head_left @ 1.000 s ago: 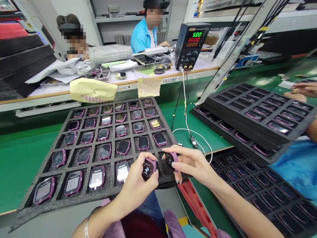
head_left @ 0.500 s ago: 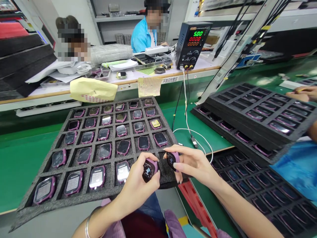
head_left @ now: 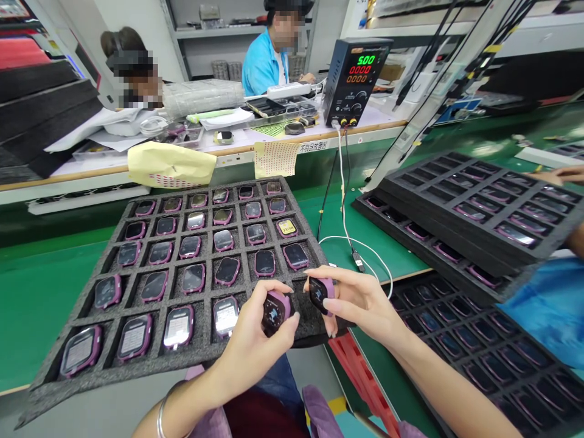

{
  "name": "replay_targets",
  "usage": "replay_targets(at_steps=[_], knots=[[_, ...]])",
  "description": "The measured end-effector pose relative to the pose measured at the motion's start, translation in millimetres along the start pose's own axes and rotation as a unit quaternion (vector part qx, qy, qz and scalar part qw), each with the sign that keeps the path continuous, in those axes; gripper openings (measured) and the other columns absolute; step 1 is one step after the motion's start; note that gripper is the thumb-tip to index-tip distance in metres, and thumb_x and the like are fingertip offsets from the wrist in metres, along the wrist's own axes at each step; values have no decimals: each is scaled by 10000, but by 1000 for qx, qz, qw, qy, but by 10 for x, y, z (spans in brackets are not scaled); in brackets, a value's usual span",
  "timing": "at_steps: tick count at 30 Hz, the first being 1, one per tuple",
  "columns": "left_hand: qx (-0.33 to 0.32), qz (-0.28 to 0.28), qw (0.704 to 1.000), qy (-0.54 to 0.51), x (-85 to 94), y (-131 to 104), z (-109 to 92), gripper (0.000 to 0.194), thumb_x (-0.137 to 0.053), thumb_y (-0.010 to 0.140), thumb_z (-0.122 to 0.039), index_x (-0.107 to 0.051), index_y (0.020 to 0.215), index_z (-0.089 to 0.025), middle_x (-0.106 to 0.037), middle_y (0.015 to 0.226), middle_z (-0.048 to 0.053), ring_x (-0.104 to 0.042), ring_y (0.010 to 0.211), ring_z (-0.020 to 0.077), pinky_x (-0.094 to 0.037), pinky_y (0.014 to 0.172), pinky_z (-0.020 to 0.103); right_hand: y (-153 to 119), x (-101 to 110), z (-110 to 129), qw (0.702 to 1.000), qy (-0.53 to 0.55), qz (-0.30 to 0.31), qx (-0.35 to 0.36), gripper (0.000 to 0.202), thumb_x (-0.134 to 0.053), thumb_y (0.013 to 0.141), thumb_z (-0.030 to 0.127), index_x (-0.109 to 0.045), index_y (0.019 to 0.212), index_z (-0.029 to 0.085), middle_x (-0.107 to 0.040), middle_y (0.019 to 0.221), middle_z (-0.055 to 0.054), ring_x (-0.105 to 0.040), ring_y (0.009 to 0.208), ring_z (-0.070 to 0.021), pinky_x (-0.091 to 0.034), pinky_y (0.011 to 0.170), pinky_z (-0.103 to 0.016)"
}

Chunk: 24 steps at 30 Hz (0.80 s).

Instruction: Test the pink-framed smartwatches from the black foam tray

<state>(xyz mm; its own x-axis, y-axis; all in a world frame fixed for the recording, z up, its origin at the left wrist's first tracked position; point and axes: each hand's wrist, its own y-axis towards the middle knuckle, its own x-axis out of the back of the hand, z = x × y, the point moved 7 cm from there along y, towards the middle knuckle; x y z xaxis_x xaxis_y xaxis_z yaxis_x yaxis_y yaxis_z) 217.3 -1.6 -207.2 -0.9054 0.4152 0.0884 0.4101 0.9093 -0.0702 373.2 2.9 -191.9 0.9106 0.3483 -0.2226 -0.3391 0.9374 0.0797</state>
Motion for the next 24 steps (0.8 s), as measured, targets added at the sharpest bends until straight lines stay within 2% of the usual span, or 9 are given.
replay_targets(at_steps=[5, 9, 13, 15, 17, 21, 24], knots=[[-5, -11, 1000, 7, 5, 10, -27, 194, -529, 847, -152, -483, 1024, -215, -510, 848, -19, -413, 542, 76, -374, 521, 207, 16, 1, 14, 1000, -8, 6, 4, 328, -695, 865, 189, -651, 1190, 194, -665, 689, -18, -649, 475, -144, -560, 459, -228], [-1, -18, 1000, -9, 8, 15, -24, 248, -531, 872, -209, -454, 1108, -224, -507, 845, -23, -427, 522, 74, -386, 513, 214, 11, 10, 15, 1000, -8, 0, 5, 338, -701, 863, 196, -640, 1194, 187, -673, 688, -19, -649, 487, -142, -562, 478, -232], [-3, -26, 1000, 9, 10, 9, -9, 171, -532, 862, -177, -475, 1019, -214, -504, 819, -31, -443, 547, 77, -396, 533, 211, -2, 10, -3, 1000, -23, 5, -1, 339, -688, 871, 185, -632, 1205, 165, -657, 638, -9, -649, 485, -148, -562, 479, -236], [-2, -28, 1000, 6, 10, 9, -7, 190, -538, 861, -174, -483, 1038, -214, -511, 830, -28, -467, 578, 84, -413, 559, 214, -2, -4, -3, 1000, -26, 10, -5, 365, -668, 887, 191, -604, 1245, 156, -674, 678, -26, -654, 500, -148, -571, 494, -244], [-8, -25, 1000, -17, 9, 13, -20, 288, -577, 850, -186, -477, 1117, -220, -531, 883, -12, -527, 681, 108, -454, 638, 227, 7, -21, 9, 1000, -27, 13, -7, 416, -643, 905, 204, -550, 1307, 150, -698, 809, -64, -666, 539, -149, -585, 522, -260], [-16, 21, 991, -133, -22, 19, -41, 515, -602, 849, -180, -378, 1310, -231, -553, 1031, 35, -572, 887, 156, -500, 793, 275, 37, -43, 37, 999, -25, 19, -10, 409, -608, 927, 233, -507, 1318, 172, -647, 1081, -118, -672, 607, -144, -591, 536, -266], [-26, 39, 977, -207, -8, 16, -45, 515, -560, 881, -199, -367, 1358, -212, -572, 1083, 71, -587, 933, 180, -534, 776, 290, 43, -45, 31, 999, -36, 28, -12, 422, -609, 927, 244, -483, 1325, 186, -657, 981, -86, -659, 619, -147, -584, 528, -257]])
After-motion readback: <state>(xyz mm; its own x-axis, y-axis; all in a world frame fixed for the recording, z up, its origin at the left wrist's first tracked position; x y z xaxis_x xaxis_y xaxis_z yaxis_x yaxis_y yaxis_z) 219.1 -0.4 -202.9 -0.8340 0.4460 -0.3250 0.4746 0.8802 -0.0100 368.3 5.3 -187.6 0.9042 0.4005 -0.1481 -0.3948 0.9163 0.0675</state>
